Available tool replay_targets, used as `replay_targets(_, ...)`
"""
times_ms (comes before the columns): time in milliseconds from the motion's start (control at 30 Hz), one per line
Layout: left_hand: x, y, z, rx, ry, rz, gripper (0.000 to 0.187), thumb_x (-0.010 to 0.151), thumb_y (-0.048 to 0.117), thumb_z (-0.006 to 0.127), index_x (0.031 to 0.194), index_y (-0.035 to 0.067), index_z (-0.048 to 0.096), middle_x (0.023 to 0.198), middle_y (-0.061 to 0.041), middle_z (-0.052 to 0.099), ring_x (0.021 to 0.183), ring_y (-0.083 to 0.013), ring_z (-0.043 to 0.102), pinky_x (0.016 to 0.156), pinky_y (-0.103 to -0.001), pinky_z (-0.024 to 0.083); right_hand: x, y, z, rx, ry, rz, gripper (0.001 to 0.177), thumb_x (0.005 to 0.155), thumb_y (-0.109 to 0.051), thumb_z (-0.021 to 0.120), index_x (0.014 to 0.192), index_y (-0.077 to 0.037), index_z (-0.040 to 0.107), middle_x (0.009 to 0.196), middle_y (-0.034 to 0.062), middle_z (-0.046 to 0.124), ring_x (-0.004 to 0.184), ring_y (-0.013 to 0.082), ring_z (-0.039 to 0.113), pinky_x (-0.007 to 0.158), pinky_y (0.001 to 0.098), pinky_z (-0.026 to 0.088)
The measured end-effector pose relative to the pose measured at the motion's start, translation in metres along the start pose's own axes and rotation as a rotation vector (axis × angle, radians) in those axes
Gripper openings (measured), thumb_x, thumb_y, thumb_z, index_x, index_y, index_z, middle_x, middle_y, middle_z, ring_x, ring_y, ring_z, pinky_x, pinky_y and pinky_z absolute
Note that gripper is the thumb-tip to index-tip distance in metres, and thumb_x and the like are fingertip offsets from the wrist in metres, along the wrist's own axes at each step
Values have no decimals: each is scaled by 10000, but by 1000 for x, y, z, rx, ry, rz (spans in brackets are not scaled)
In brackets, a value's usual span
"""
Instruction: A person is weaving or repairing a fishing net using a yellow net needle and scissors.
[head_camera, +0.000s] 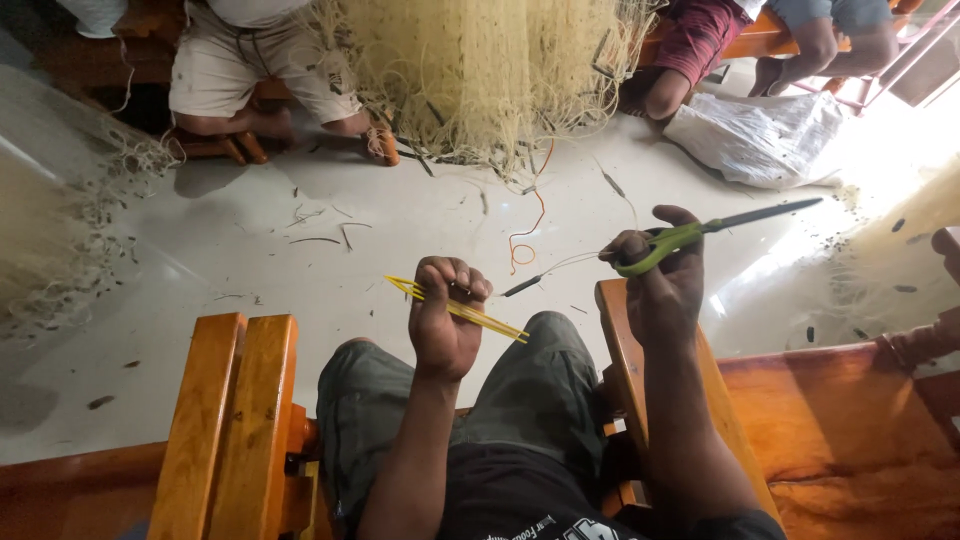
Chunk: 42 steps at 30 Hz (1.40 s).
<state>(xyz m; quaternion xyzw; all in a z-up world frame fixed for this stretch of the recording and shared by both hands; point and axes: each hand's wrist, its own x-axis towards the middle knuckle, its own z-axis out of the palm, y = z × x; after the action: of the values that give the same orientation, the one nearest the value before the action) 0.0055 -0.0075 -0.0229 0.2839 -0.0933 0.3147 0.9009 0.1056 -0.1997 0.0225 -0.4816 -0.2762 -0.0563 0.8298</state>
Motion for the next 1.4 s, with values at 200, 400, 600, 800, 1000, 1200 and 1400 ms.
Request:
replay_targets(200,2,3,-7,-10,-8,52,267,1035,368,504,889,149,458,806,5,414,801,-163,522,830,-310,450,-2,-1,5,-19,-33,61,438,955,-40,655,1314,-75,406,802,141,655,798,198,662,807,334,576)
replay_targets(400,1,12,-11,-69,-74,21,325,1042,401,466,854,137,444,928,-56,519,1157,-300,596,956,-353,509,-4,5,3,-52,-70,80,457,942,-54,674,1317,-41,412,801,170,664,798,209,673,803,349,587)
replay_targets(600,-2,20,1,-130,-139,-16,359,1037,437,443,829,144,447,1229,-132,594,1304,-375,541,1057,-413,502,-7,9,4,-51,-101,72,472,933,-30,671,1330,-20,416,788,203,664,770,253,698,777,379,609)
replay_targets(800,-3,17,-8,-146,-178,-15,347,1042,437,426,836,158,425,1189,-141,585,1162,-375,650,995,-461,559,-6,10,6,-58,-125,68,487,912,-15,689,1323,-12,427,794,208,676,753,241,707,747,381,619)
replay_targets(1000,-4,10,-12,-103,-170,-42,330,1029,457,425,844,183,437,1192,-130,580,1158,-370,658,984,-476,560,-8,8,4,-284,-154,-59,480,941,-61,689,1325,-5,408,781,171,672,726,229,686,746,367,584)
replay_targets(1200,-7,4,-8,95,-67,29,285,1028,446,434,925,180,428,1172,-78,575,1189,-345,646,956,-392,575,-13,-3,10,-758,-249,-226,555,866,-119,796,1331,-73,497,820,70,716,693,206,646,749,348,510)
replay_targets(1400,-10,2,-4,142,-66,68,278,1027,406,465,960,143,407,1076,-94,518,1222,-392,609,983,-427,555,-12,12,2,-1036,-339,-355,618,778,64,678,1326,-222,699,866,67,684,805,262,638,805,362,442)
